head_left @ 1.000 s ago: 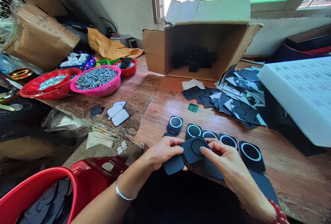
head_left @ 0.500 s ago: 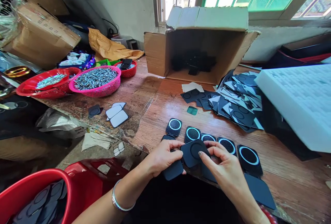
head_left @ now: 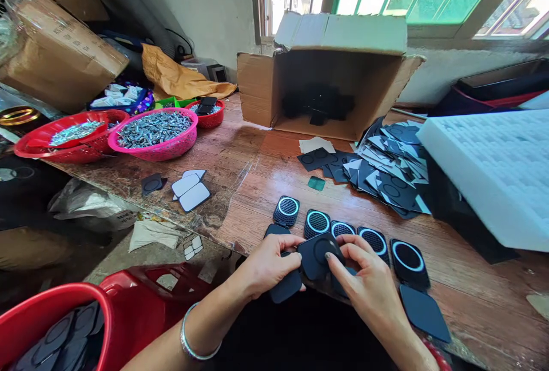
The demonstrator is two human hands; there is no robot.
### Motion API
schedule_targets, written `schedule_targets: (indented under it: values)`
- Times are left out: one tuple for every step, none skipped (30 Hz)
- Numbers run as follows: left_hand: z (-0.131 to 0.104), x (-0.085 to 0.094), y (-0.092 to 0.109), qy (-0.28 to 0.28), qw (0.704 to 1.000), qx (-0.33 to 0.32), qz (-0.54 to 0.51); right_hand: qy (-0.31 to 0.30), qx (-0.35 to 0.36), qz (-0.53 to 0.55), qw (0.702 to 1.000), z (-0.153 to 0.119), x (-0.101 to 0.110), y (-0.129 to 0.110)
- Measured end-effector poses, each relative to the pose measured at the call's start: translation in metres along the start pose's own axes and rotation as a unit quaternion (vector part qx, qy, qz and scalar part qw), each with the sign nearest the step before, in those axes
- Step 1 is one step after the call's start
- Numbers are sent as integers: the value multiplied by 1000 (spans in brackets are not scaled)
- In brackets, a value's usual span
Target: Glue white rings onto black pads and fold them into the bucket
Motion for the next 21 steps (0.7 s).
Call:
schedule_targets:
  values:
    - [0, 0, 0, -2, 1000, -2, -1, -1, 5, -12, 1000, 0, 0, -1]
    - [-1, 0, 0, -5, 1000, -2, -1, -3, 11, -22, 1000, 0, 0, -1]
    - [-1, -1, 0, -8, 1000, -4, 0, -4, 19, -31, 999, 0, 0, -2]
    - [-2, -1, 0, -10, 1000, -5, 2, -3, 30, -39, 999, 0, 0, -2]
    - [-2, -1, -1, -13, 1000, -6, 5, -3, 44, -48, 998, 0, 0, -3]
    - [-2, -1, -2, -14, 1000, -9, 8, -4, 62, -60, 996, -1, 0, -4]
    - [-3, -1, -3, -15, 1000, -11, 11, -6, 83, -80, 993, -2, 0, -5]
    - [-3, -1, -4, -15, 1000, -15, 13, -7, 107, -110, 988, -4, 0, -7]
    - [-3, -1, -5, -15, 1000, -20, 13, -6, 133, -148, 980, -5, 0, -9]
    - [-3, -1, -6, -16, 999, -25, 12, -2, 157, -194, 968, -7, 1, -11]
    - [-3, -1, -7, -17, 999, -30, 7, 6, 180, -241, 954, -8, 1, -14]
    - [-3, -1, -7, -18, 999, -32, 1, 16, 199, -285, 937, -9, 2, -17]
    - [-3, -1, -8, -19, 999, -33, -6, 26, 217, -321, 922, -10, 3, -21]
    - [-3, -1, -9, -19, 999, -33, -12, 35, 233, -347, 908, -10, 4, -24]
    - [-4, -1, -9, -20, 999, -33, -17, 42, 246, -366, 897, -10, 6, -27]
    - [-4, -1, -10, -20, 999, -32, -21, 47, 257, -377, 889, -10, 8, -30]
    - [-4, -1, -10, -21, 999, -33, -24, 50, 265, -384, 883, -10, 9, -32]
    - [-5, -1, -10, -23, 999, -33, -26, 51, 268, -388, 881, -9, 11, -33]
    - [-5, -1, -11, -26, 999, -33, -30, 50, 265, -390, 881, -7, 14, -33]
    - [-5, -1, -11, -30, 998, -32, -36, 49, 255, -389, 884, -6, 16, -31]
    - [-6, -1, -12, -34, 998, -30, -44, 51, 238, -382, 891, -4, 19, -27]
Point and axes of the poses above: each hand's wrist, its own z-axis towards the middle knuckle, its own x-axis out of the back of the hand, y = z × x, the point moved 3 cm from there along z, towards the middle knuckle, and after that the axes turned 5 degrees about y, right-handed, at the moved point
